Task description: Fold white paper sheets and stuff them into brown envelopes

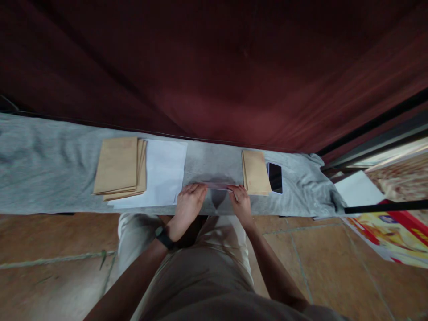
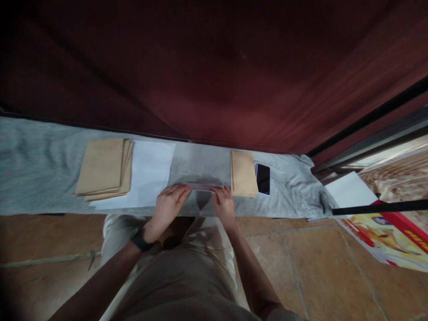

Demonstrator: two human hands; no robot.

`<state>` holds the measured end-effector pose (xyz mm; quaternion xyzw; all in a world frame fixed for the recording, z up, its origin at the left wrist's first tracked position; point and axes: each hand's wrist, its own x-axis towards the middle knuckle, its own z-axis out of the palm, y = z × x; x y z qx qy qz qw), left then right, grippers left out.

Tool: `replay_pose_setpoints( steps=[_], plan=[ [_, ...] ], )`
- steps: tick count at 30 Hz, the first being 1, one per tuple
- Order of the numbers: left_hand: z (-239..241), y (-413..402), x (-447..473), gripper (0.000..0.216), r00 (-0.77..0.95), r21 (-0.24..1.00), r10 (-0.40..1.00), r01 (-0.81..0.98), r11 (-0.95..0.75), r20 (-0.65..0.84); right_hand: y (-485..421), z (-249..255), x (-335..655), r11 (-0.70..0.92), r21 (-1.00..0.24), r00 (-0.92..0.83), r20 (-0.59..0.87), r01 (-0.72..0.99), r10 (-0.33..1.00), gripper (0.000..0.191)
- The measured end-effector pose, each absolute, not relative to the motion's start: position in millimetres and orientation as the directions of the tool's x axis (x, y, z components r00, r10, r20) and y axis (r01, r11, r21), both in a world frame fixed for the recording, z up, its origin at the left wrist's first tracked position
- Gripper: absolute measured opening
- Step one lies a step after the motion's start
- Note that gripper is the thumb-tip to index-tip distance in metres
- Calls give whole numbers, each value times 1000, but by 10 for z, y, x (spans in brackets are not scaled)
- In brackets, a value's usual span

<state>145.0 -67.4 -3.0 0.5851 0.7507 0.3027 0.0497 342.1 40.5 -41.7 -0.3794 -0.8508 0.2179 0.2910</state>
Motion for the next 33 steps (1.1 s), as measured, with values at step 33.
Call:
replay_pose_setpoints(
  steps=[33],
  plan=[
    [-453,-366,1318,36,-586,574,798,607,549,-143,270,-691,2855,732,-283,-720,166,620,674,48]
  ],
)
